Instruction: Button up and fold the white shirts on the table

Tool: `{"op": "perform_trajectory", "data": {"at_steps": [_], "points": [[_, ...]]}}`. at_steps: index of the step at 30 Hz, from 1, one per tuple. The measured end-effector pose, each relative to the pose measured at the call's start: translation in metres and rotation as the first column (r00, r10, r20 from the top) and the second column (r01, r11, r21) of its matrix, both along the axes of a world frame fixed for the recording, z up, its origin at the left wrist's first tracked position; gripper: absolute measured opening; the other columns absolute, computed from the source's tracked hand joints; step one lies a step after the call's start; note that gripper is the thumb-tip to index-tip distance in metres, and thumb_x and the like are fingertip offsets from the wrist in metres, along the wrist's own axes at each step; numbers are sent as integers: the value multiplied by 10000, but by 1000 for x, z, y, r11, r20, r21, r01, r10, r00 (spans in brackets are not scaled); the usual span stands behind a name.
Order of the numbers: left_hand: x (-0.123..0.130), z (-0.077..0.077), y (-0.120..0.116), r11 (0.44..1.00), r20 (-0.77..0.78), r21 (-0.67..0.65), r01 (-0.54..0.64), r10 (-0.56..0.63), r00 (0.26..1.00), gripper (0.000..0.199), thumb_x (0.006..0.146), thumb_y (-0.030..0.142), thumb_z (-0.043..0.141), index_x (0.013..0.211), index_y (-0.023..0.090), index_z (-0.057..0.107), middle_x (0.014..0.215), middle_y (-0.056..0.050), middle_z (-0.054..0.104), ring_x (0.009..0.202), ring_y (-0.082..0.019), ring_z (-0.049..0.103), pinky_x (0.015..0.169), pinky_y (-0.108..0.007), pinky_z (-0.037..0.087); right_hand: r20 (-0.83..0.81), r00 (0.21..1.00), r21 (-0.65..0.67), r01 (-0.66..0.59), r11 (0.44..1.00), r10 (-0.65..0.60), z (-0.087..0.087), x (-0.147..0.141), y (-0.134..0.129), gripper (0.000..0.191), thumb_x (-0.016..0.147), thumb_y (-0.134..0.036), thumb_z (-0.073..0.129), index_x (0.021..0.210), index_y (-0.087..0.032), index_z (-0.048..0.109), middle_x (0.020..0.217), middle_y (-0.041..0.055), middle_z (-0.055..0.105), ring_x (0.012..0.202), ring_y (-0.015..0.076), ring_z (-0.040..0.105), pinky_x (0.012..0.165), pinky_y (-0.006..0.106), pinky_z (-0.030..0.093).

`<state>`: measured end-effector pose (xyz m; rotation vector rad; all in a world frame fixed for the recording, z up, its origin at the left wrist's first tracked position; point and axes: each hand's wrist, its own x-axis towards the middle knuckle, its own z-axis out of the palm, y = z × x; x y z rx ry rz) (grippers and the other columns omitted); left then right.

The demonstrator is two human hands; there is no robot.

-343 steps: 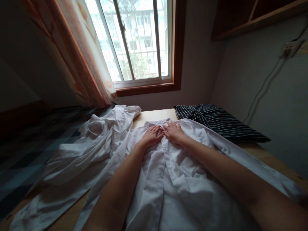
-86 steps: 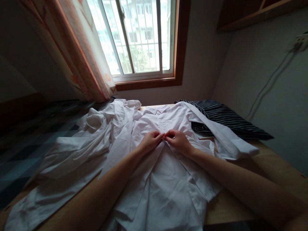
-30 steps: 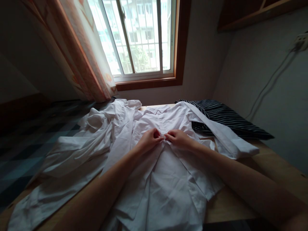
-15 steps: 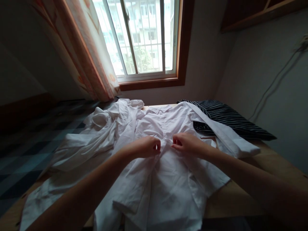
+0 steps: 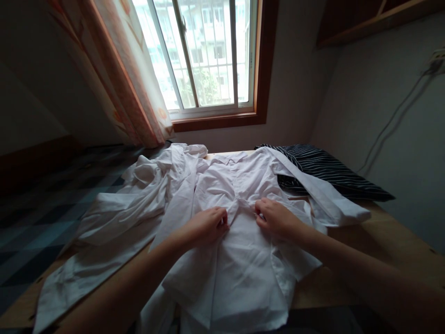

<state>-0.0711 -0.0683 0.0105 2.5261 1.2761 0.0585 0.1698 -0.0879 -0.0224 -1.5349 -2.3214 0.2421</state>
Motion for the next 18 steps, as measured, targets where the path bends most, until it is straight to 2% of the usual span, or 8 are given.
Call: {"op": "perform_trajectory", "data": {"at_steps": [5, 8, 10, 12, 15, 18], "points": [[3, -3, -5, 999, -67, 48, 25, -22, 998, 103, 892, 279, 537, 856, 200, 593, 891, -60, 661, 804, -203, 597, 710, -291, 408, 26, 1000, 26, 1, 1000, -2, 0, 1, -6, 148, 801, -81, 604, 903, -156, 681, 947, 128, 689, 864, 230, 622, 770, 303, 420], [6, -3, -7, 994, -110, 90, 56, -46, 993, 150, 917, 264, 486, 848, 188, 595, 918, -87, 668, 855, -227, 605, 763, -317, 424, 4, 1000, -15, -6, 1000, 6, 4, 6, -2, 157, 807, -76, 570, 810, -159, 703, 888, 121, 711, 805, 218, 628, 732, 300, 416], [8, 1, -7, 993, -117, 98, 60, -49, 992, 164, 907, 243, 472, 812, 184, 592, 901, -92, 667, 848, -229, 601, 764, -327, 424, -85, 996, -96, -24, 995, 16, 11, 12, 5, 163, 808, -106, 570, 737, -167, 705, 807, 89, 715, 737, 195, 621, 678, 287, 405], [12, 8, -4, 998, -79, 52, 42, -38, 996, 167, 880, 241, 486, 750, 187, 575, 827, -68, 653, 771, -209, 578, 704, -317, 405, -259, 966, -199, -74, 977, 20, 19, 18, 12, 138, 814, -175, 600, 736, -170, 713, 753, 52, 707, 692, 173, 607, 636, 271, 396], [25, 19, 4, 998, 146, -66, 5, 4, 989, 212, 867, 309, 509, 692, 193, 540, 715, -12, 596, 663, -163, 514, 614, -288, 350, -573, 818, -353, -207, 912, -36, 29, 23, 17, 193, 821, -347, 674, 796, -163, 726, 712, 15, 668, 653, 142, 569, 604, 251, 400], [42, 16, 8, 991, 462, -121, -58, 108, 880, 248, 871, 374, 516, 703, 192, 526, 699, 14, 557, 670, -146, 491, 613, -271, 346, -763, 618, -467, -319, 825, -193, 31, 20, 15, 343, 738, -478, 783, 846, -158, 726, 729, -1, 634, 652, 117, 545, 598, 234, 415]]}}
